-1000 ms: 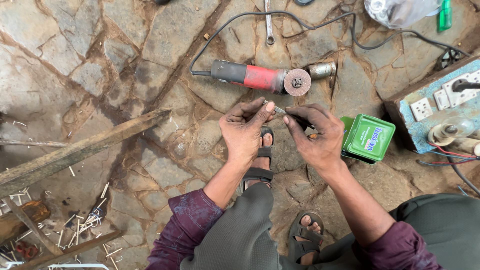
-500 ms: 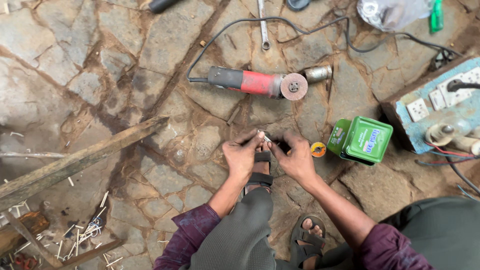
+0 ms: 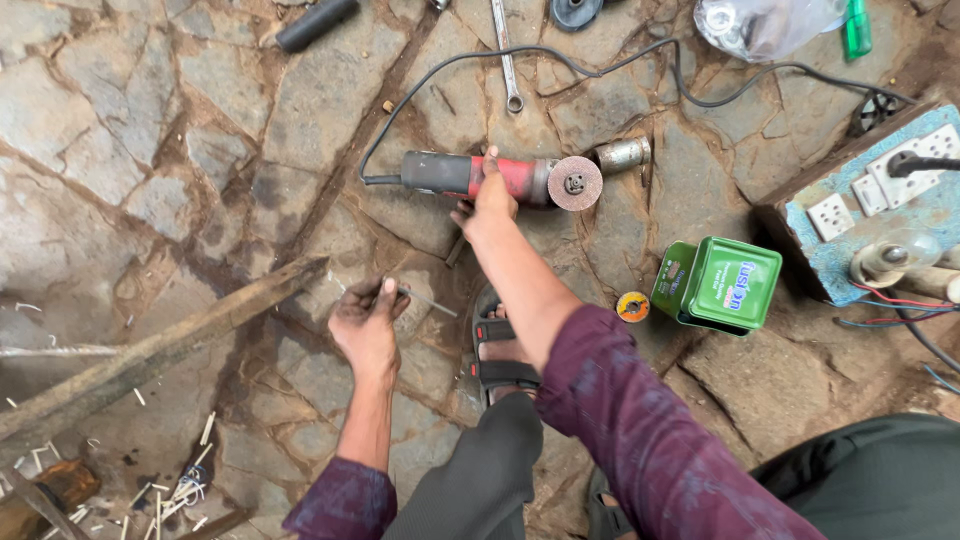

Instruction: The person cleans and reassembles mechanical components on the ground, using an angle grinder and pliers.

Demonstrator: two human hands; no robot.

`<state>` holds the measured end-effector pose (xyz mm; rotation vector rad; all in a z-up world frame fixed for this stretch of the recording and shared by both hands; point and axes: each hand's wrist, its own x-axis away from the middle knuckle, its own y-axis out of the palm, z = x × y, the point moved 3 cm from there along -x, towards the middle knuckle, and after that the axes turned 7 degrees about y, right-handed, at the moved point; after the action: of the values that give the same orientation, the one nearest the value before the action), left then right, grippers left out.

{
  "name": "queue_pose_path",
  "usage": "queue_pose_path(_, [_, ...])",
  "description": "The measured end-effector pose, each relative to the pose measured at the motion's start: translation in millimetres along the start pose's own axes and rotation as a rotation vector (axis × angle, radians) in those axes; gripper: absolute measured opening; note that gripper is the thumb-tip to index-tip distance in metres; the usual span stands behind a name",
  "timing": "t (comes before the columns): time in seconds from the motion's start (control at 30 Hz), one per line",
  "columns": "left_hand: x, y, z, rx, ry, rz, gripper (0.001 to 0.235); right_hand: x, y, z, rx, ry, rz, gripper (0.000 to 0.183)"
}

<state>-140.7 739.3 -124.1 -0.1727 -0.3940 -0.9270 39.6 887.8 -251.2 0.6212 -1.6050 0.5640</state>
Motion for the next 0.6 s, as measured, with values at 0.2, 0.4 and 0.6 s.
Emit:
queue_pose_path(0.2, [1.4, -29.9, 1.3, 0.013, -0.044, -0.008, 0.022, 44.5, 1.0, -10.3, -0.249, -0.123, 0.171, 0.084])
queue_pose_path(0.4, [-5.3, -41.5, 6.5, 0.202, -0.074, 0.048, 0.021, 121.9, -132.7, -80.9, -0.028, -0.177, -0.423, 0.063])
queue_pose_path(0.6, [-5.8, -6.7, 3.7, 0.152, -0.147, -0.071, 0.026, 215.7, -313.4, -241.1, 1.007, -0.997, 0.013, 0.067])
